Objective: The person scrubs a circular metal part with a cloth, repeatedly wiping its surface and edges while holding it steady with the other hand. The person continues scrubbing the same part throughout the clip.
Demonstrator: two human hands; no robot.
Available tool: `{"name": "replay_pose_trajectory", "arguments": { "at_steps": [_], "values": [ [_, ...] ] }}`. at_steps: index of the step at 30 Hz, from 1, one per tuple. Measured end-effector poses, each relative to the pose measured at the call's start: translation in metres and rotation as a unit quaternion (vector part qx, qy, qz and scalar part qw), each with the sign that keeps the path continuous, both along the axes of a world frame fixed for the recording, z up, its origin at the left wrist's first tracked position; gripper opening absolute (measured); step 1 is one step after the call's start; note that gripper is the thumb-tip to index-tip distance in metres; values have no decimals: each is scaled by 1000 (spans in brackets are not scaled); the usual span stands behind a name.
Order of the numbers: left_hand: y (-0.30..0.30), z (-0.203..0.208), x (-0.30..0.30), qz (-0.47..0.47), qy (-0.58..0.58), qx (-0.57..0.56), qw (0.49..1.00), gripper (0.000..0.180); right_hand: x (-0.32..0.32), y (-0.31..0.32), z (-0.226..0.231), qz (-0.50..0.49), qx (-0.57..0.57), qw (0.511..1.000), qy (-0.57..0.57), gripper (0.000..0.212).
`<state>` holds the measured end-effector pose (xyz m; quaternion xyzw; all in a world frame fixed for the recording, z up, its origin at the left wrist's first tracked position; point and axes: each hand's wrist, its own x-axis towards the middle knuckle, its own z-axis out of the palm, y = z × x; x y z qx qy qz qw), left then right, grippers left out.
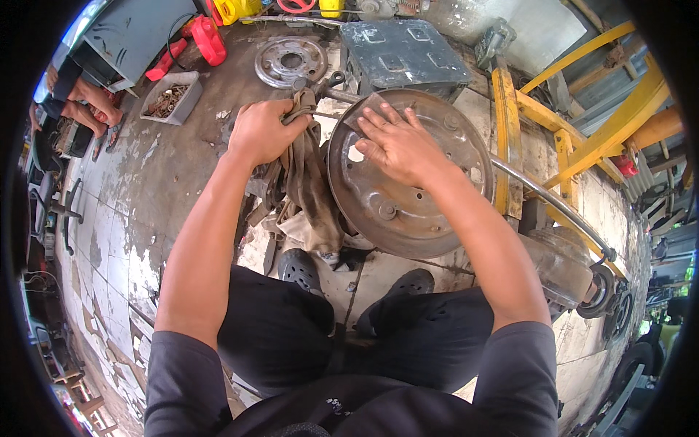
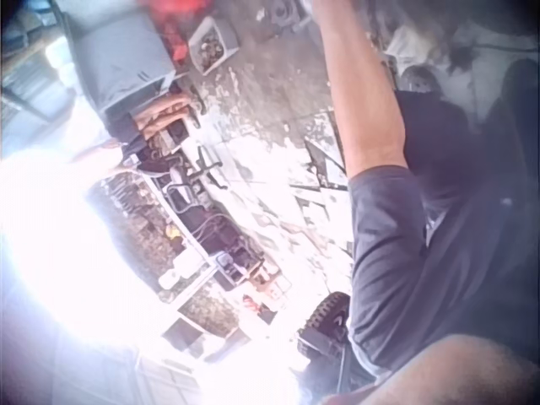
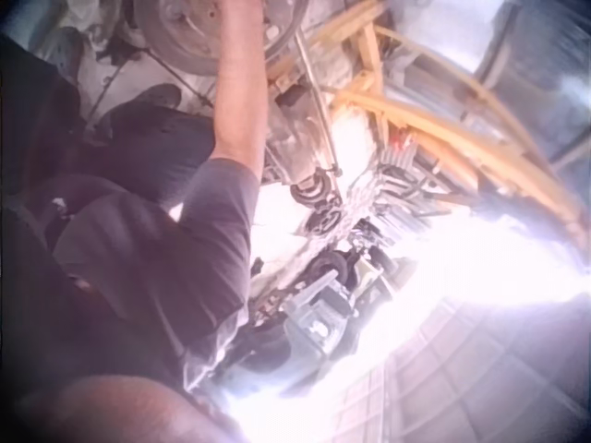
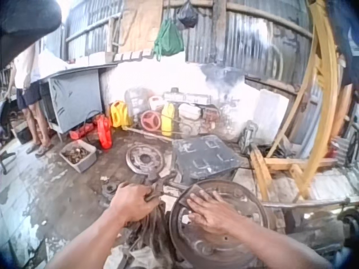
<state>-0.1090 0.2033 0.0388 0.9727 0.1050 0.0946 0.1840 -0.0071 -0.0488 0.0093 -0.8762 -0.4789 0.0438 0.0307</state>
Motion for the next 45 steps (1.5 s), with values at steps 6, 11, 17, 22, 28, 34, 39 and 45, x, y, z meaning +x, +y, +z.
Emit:
{"name": "replay_pose_trajectory", "arguments": {
  "at_steps": [6, 11, 17, 22, 28, 34, 39, 45],
  "values": [
    [3, -9, -1, 0, -19, 1, 1000, 47, -9, -32, -8, 14, 3, 1000, 8, 71],
    [1, -5, -2, -2, -8, 14, 1000, 46, -4, -6, -1, 3, 11, 1000, -2, 68],
    [2, -12, 4, -14, -32, 19, 999, 46, -6, -28, -1, 15, 8, 999, 33, 67],
    [5, -7, -2, -10, -10, 13, 1000, 48, -5, -6, 0, 20, 42, 998, 37, 66],
    [1, -9, 2, -8, -22, 25, 999, 48, 1, -14, -1, 38, 53, 995, 74, 71],
    [4, -3, -1, -6, -2, -2, 1000, 42, 14, 17, 3, 40, 37, 998, -11, 81],
    [2, -3, 2, -9, -23, 1, 1000, 43, 26, 20, 4, 58, 34, 998, 13, 81],
    [-1, -1, 2, -3, 4, -10, 1000, 47, 42, 3, 1, 2, 57, 998, 27, 83]
  ]
}}
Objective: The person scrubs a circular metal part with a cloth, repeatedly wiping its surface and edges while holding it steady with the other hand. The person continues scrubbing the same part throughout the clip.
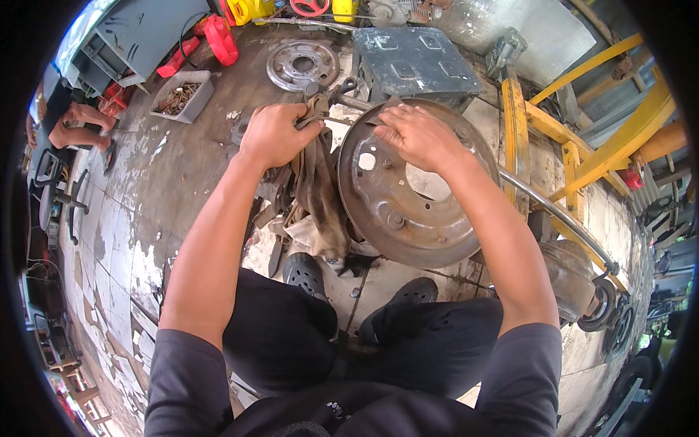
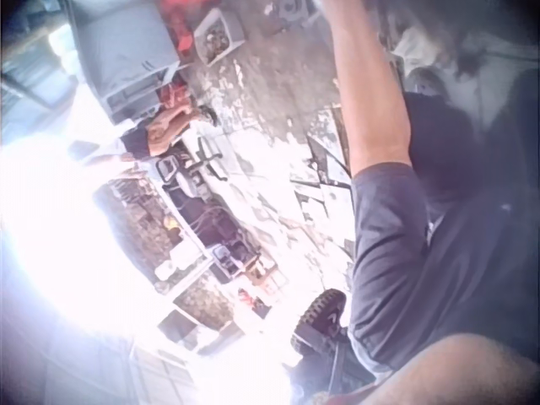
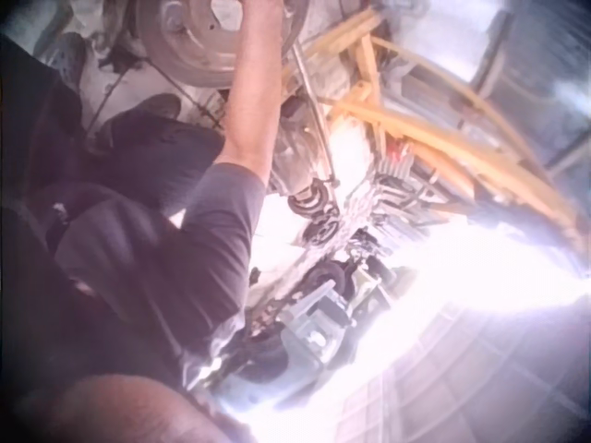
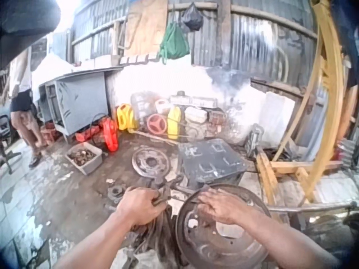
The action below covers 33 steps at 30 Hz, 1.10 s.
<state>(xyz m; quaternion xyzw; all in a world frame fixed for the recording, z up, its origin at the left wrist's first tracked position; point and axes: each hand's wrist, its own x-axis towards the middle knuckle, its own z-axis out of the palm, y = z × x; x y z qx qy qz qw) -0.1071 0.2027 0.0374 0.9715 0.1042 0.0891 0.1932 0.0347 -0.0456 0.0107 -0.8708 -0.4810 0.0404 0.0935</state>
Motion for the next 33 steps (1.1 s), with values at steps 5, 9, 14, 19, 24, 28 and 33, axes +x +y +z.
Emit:
{"name": "replay_pose_trajectory", "arguments": {
  "at_steps": [5, 9, 14, 19, 24, 28, 33],
  "values": [
    [5, -2, -3, -9, -18, -5, 1000, 45, -25, 17, 8, 47, -37, 998, 1, 81],
    [4, -2, -3, -11, -22, -4, 1000, 43, -20, 26, 18, 7, -62, 998, 0, 83],
    [4, -1, -2, -10, -13, -9, 1000, 44, -16, 20, 16, 5, -59, 998, 12, 87],
    [5, -3, -4, -5, -10, -13, 1000, 46, -23, 23, 11, 49, -51, 996, 54, 87],
    [6, -2, -5, -8, 1, -9, 1000, 46, -33, 28, 13, 56, -69, 993, 72, 80],
    [6, -3, -2, -9, -12, -13, 1000, 45, -16, 17, 12, -40, -35, 998, 35, 77],
    [8, -4, -4, -11, -5, -20, 1000, 46, -41, 6, 5, 44, -12, 997, 66, 70]
  ]
}}
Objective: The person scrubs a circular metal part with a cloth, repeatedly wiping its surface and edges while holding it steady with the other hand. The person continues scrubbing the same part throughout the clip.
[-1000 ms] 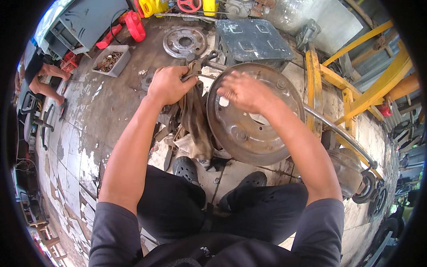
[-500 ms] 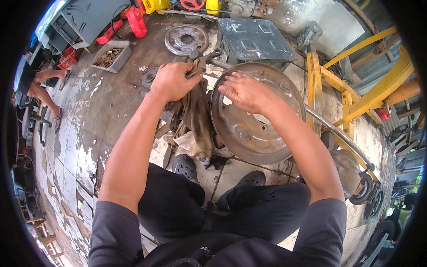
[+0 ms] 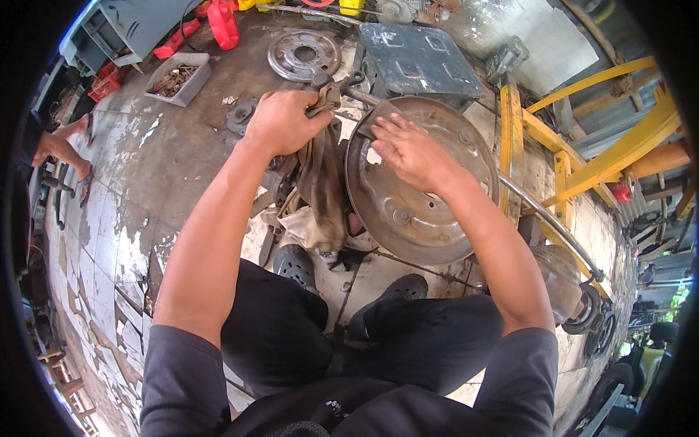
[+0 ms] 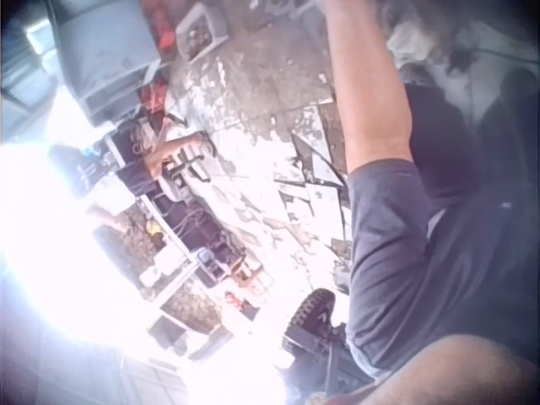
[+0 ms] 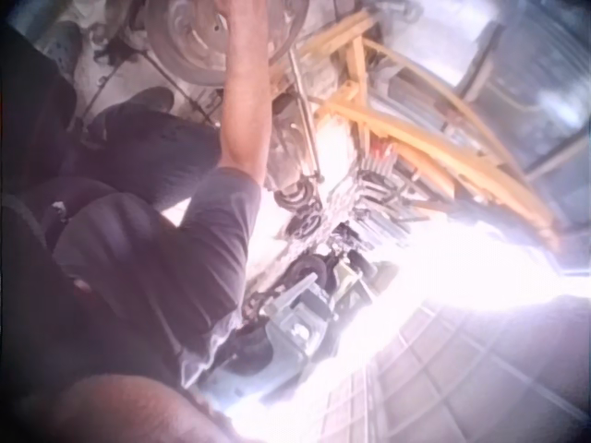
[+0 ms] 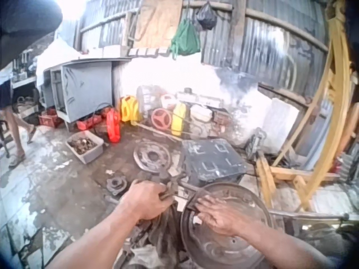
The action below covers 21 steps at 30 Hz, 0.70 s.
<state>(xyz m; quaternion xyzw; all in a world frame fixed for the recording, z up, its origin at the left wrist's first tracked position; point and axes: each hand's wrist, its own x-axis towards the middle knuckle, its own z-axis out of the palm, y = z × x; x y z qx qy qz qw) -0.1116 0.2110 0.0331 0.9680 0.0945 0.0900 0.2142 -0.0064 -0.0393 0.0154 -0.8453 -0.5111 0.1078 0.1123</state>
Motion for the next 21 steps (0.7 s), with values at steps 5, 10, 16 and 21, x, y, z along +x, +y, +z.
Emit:
{"name": "replay_pose_trajectory", "arguments": {
  "at_steps": [5, 10, 16, 21],
  "values": [
    [-3, 1, 1, 7, -1, 6, 1000, 46, -12, -33, -1, -14, 31, 999, 23, 67],
    [-4, 4, 1, 8, 7, 2, 1000, 46, -19, -7, 5, -27, 61, 997, 26, 70],
    [-4, 8, -1, 12, 31, -1, 999, 46, -5, -51, -4, -7, 40, 999, 29, 73],
    [-5, 4, 0, 17, -7, 3, 1000, 46, -9, -39, -2, -24, 15, 999, 15, 73]
  ]
}}
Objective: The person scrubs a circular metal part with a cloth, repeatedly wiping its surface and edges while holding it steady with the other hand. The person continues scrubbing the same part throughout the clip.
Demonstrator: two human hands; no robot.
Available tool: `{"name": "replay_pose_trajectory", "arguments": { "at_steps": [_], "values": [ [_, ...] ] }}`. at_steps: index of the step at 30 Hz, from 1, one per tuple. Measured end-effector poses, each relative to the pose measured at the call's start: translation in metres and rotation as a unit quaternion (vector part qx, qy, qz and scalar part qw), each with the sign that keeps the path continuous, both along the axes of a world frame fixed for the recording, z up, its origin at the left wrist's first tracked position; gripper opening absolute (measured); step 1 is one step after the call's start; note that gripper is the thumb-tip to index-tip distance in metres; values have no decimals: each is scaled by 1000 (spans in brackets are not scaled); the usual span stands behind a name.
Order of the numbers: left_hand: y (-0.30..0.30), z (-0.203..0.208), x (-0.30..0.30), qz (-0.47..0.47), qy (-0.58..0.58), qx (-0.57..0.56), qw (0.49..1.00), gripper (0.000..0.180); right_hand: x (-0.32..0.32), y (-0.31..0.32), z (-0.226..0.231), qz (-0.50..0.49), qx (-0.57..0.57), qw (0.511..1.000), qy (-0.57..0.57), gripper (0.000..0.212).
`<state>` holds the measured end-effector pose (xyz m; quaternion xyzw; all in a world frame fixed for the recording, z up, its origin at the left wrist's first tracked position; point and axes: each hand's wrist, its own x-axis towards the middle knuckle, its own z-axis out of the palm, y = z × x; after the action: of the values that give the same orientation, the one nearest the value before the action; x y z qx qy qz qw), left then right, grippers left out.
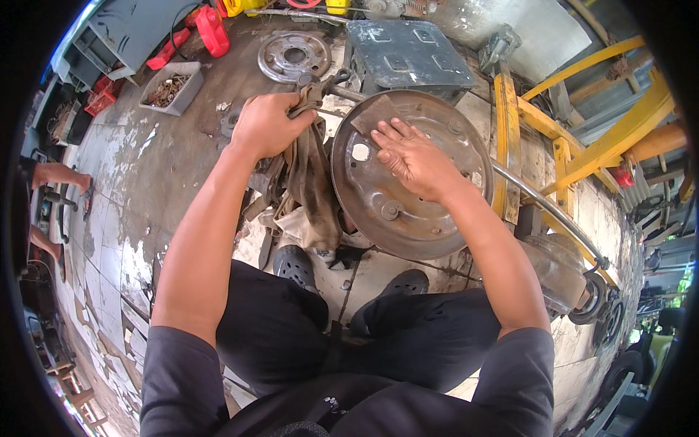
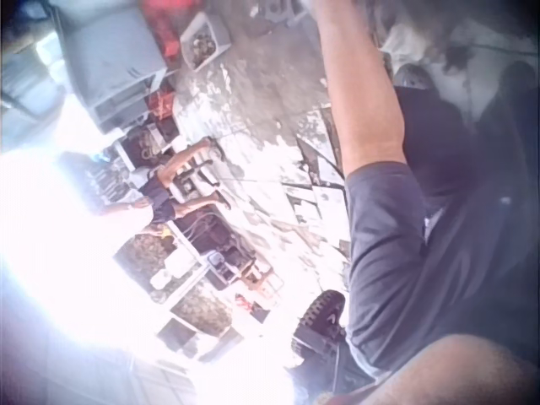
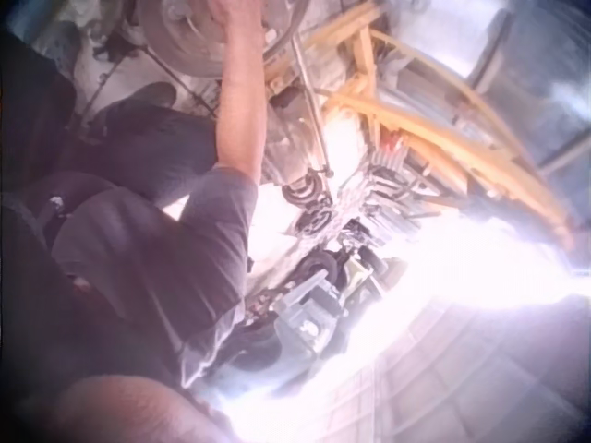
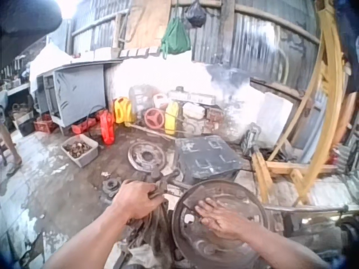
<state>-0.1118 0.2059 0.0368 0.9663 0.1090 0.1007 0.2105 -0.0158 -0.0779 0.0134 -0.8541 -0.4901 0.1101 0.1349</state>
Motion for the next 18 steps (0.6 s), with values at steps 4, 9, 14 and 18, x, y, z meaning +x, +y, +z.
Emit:
{"name": "replay_pose_trajectory", "arguments": {
  "at_steps": [4, 9, 14, 18],
  "values": [
    [-1, 0, -2, 8, -11, 1, 1000, 46, -2, -17, -4, -11, -51, 998, -25, 74],
    [-2, 3, -1, 7, 8, -4, 1000, 47, -7, -17, -11, -62, -64, 993, -82, 79],
    [-2, -3, 4, 3, -4, 23, 1000, 49, -10, -25, -9, -58, -86, 992, -76, 83],
    [1, -4, 6, 8, 2, 25, 1000, 51, -20, -12, -7, -54, -86, 992, -71, 86]
  ]
}}
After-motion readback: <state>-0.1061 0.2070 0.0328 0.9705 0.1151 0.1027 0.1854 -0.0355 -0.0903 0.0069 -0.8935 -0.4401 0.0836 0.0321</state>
